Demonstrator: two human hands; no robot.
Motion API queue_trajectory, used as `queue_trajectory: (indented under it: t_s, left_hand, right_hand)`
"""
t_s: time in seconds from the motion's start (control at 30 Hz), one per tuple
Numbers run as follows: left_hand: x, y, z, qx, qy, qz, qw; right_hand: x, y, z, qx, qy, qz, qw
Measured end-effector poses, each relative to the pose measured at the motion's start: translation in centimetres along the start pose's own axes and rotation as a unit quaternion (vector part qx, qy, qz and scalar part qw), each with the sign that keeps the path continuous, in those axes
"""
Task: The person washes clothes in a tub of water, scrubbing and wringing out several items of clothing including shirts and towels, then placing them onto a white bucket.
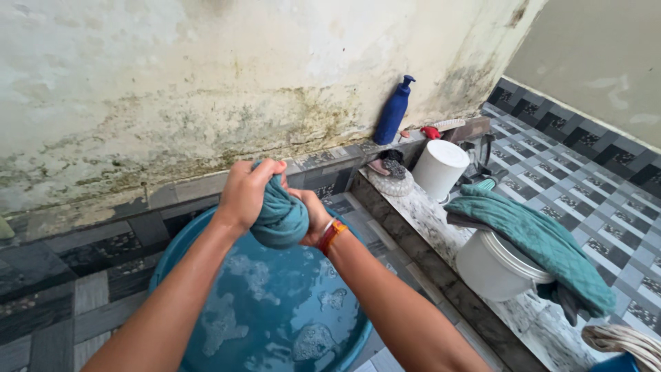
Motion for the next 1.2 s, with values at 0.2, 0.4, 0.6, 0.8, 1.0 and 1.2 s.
queue_trajectory:
  t_s: [0.2, 0.4, 0.6, 0.8, 1.0, 1.2]
  left_hand:
    - [0.1, -1.6, 0.1, -0.163, -0.049, -0.07, 0.983]
    - [0.4, -2.5, 0.2, -0.239, -0.076, -0.119, 0.961]
    - [0.4, -2.6, 0.4, -0.277, -0.084, -0.134, 0.948]
    - [0.3, -2.1, 0.6, -0.288, -0.09, -0.131, 0.944]
    - [0.3, -1.5, 1.3, -0.305, -0.096, -0.125, 0.939]
    - [0.6, -2.0, 2.1, -0.335, -0.091, -0.117, 0.931]
  right_hand:
    - [-0.2, 0.1, -2.3, 0.004, -0.032, 0.001, 0.999]
    - [0.0, 0.0, -3.1, -0.006, -0.005, -0.004, 1.0]
    - [-0.2, -0.4, -2.7, -0.012, 0.009, -0.007, 1.0]
    - [-0.7, -0.6, -2.6, -0.026, -0.006, -0.043, 0.999]
    - [-0.9, -1.0, -2.9, -0.006, -0.017, -0.039, 0.999]
    - [-1.8, -1.4, -2.3, -0.013, -0.007, 0.0, 1.0]
Point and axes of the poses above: each hand's wrist, its own x-axis towards the middle knuckle, its own z-axis out of the palm, y = z × x, the point moved 4 cm from there along x, towards the middle knuckle, and after that the axes turned 6 degrees about x, right-handed, at the moved point
